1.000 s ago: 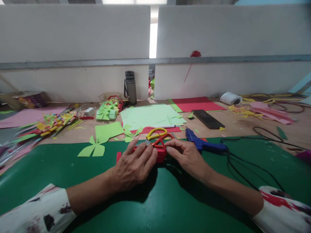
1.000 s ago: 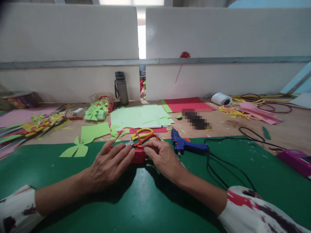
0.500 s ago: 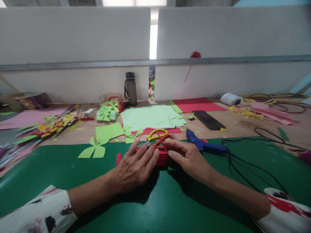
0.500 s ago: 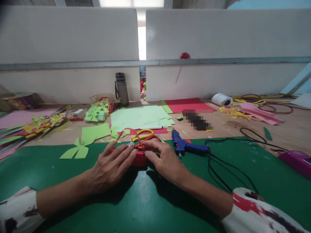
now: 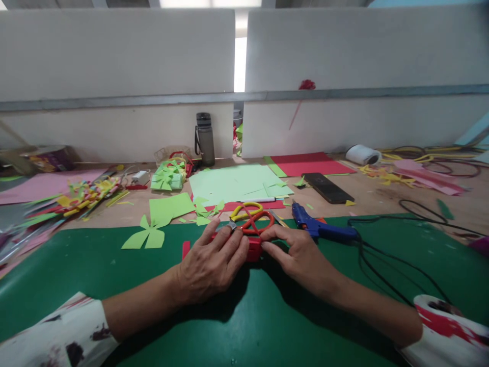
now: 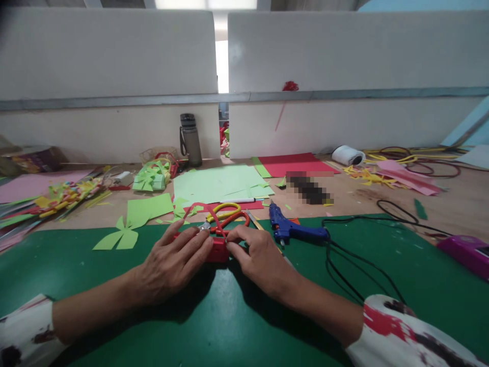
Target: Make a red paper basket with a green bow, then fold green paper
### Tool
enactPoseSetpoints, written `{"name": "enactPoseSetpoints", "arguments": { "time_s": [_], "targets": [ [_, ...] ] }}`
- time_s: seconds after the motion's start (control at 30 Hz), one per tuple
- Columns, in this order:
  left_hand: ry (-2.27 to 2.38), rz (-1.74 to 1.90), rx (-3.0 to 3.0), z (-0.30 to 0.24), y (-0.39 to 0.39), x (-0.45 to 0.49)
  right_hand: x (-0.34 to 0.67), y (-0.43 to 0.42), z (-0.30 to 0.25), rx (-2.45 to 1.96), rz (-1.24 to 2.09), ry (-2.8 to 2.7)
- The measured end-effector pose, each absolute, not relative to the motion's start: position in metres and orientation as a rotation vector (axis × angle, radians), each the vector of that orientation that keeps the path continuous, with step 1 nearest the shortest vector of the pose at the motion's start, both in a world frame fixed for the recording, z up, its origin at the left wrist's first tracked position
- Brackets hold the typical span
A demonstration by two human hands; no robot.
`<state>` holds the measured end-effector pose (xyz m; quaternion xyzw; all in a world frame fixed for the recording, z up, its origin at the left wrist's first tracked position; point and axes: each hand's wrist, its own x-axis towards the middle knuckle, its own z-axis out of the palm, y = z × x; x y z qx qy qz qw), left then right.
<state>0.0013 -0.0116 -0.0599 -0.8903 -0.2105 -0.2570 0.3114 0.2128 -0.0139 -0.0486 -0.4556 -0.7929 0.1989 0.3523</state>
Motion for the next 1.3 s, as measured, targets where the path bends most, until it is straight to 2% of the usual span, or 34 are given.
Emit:
{"name": "enactPoseSetpoints", "arguments": {
  "time_s": [0.23,0.4,0.5,1.3],
  "targets": [
    [-0.554,-0.702,-2.320,-0.059,-0.011,0.002,0.215,-0.013,-0.056,-0.989,0.290,-2.060],
    [-0.525,-0.696,-2.312,-0.058,-0.012,0.002,0.219,-0.005,-0.061,-0.704,-0.150,-2.210],
    [-0.503,-0.701,-2.308,-0.060,-0.011,0.002,0.220,-0.003,-0.060,-0.654,-0.290,-2.266],
    [-0.586,-0.771,-2.411,-0.062,-0.015,0.005,0.215,-0.005,-0.058,-0.697,-0.330,-2.250]
  ]
}}
